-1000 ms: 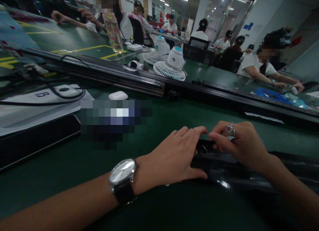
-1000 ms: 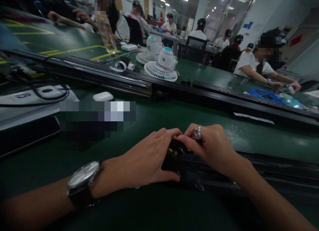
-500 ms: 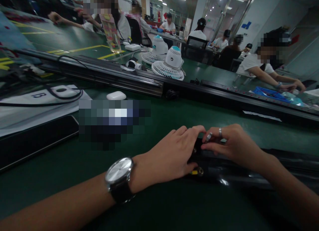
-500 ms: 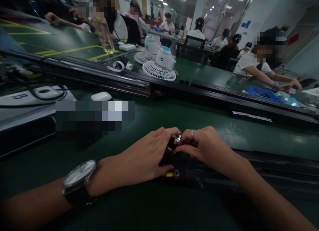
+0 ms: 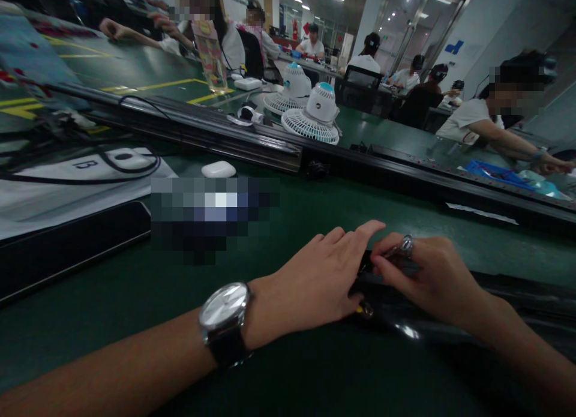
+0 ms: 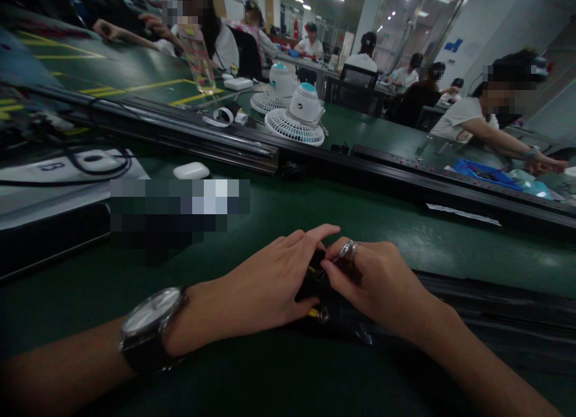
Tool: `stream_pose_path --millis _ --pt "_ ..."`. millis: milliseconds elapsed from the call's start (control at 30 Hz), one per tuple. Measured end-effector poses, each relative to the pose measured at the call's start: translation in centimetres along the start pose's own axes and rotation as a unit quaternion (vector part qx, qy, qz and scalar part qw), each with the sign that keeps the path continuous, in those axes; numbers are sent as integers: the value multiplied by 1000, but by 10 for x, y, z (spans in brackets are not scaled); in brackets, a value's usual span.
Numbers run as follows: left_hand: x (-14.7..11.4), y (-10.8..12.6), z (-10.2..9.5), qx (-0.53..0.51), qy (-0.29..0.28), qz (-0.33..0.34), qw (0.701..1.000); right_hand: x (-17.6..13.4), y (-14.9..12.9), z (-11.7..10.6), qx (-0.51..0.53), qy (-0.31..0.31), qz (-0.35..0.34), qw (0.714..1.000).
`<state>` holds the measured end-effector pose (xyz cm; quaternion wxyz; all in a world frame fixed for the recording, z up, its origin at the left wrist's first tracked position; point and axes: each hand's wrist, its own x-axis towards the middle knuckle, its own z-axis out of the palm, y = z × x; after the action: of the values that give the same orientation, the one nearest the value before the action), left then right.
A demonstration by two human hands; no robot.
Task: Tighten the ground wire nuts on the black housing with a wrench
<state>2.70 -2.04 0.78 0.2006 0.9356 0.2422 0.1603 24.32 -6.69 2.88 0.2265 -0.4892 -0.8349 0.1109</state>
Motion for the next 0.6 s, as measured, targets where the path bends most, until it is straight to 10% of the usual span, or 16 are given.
stream_pose_path --millis 600 --pt "3 2 2 25 -4 9 1000 0 7 -3 17 -53 -88 995"
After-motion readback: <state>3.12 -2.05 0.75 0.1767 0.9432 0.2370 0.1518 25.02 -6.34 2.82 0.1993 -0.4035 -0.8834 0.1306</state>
